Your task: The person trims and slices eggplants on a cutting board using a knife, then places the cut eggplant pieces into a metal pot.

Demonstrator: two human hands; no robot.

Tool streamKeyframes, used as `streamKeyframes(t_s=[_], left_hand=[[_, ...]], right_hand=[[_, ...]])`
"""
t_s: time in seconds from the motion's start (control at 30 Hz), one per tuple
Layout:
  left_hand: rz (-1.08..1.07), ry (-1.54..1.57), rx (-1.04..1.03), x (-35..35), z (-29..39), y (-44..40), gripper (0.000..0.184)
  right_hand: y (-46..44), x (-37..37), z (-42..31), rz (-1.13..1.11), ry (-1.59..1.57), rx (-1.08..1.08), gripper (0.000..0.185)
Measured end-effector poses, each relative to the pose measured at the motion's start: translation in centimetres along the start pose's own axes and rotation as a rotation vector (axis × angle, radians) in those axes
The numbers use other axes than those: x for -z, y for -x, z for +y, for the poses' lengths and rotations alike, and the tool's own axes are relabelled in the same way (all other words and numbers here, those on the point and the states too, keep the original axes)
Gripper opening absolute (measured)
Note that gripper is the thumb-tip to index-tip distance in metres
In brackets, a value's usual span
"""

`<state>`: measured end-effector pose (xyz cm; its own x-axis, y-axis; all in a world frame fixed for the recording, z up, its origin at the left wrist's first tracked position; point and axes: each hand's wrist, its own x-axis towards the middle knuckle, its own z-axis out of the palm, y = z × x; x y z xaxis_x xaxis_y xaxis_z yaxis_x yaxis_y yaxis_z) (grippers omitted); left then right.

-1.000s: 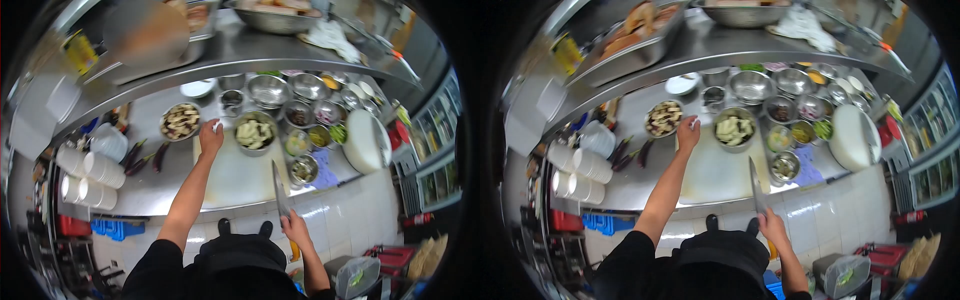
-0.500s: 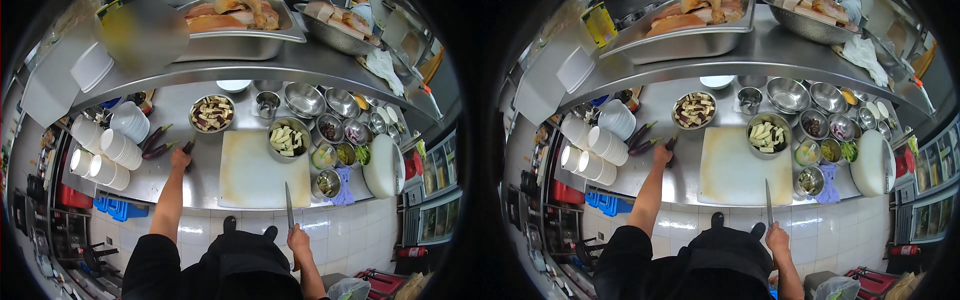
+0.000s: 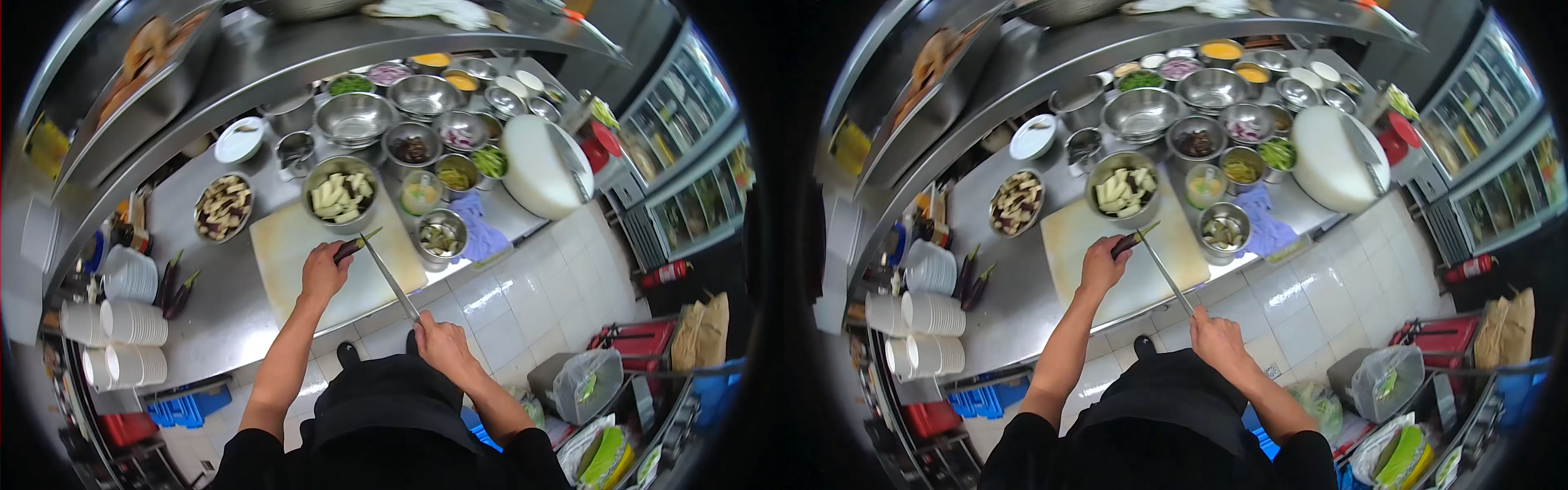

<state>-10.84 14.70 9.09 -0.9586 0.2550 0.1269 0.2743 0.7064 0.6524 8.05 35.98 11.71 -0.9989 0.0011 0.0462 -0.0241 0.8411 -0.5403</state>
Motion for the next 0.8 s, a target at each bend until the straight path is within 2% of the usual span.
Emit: streamKeyframes(t_s=[0.17, 0.27, 0.33, 0.43, 0.5, 0.53, 0.63, 0.7, 0.73, 0.8], left_hand=[[-0.051, -0.106, -0.103, -3.4, 5.0, -2.6, 0.024], [-0.107, -0.102, -0.118, -4.8, 7.5, -3.7, 0.028], [-0.133, -0.11, -0.115, -5.7, 8.8, -4.0, 0.023], [-0.204, -0.073, -0.138, -7.5, 9.2, -4.4, 0.024], [-0.232, -0.091, -0.157, -8.4, 9.1, -4.6, 0.027], [-0.269, -0.021, -0.129, -8.6, 9.0, -4.5, 0.03], [-0.301, 0.055, -0.061, -8.0, 7.3, -4.4, 0.037], [-0.313, 0.122, 0.158, -6.1, 4.4, -3.7, 0.038], [-0.288, 0.09, 0.163, -5.3, 1.9, -3.2, 0.042], [-0.251, 0.022, 0.237, -3.3, -2.7, -1.7, 0.044]], right_hand=[[1.2, 1.5, 3.1, 0.048, 0.054, -0.051, 0.014], [1.6, 2.5, 4.1, 0.067, 0.035, -0.107, 0.012], [1.8, 2.0, 5.2, 0.07, 0.026, -0.147, 0.009], [1.1, 1.3, 6.6, 0.209, -0.002, -0.152, 0.011], [0.2, -0.2, 8.4, 0.216, 0.003, -0.172, 0.011], [-0.6, -0.3, 8.9, 0.144, 0.046, -0.215, 0.011], [-0.9, 0.0, 9.3, 0.06, 0.036, -0.257, 0.015], [-0.5, 0.9, 8.4, 0.103, -0.067, -0.171, 0.02], [-0.5, 1.6, 7.7, 0.061, -0.135, -0.158, 0.028], [-0.9, 1.3, 6.5, -0.082, -0.225, -0.166, 0.029]])
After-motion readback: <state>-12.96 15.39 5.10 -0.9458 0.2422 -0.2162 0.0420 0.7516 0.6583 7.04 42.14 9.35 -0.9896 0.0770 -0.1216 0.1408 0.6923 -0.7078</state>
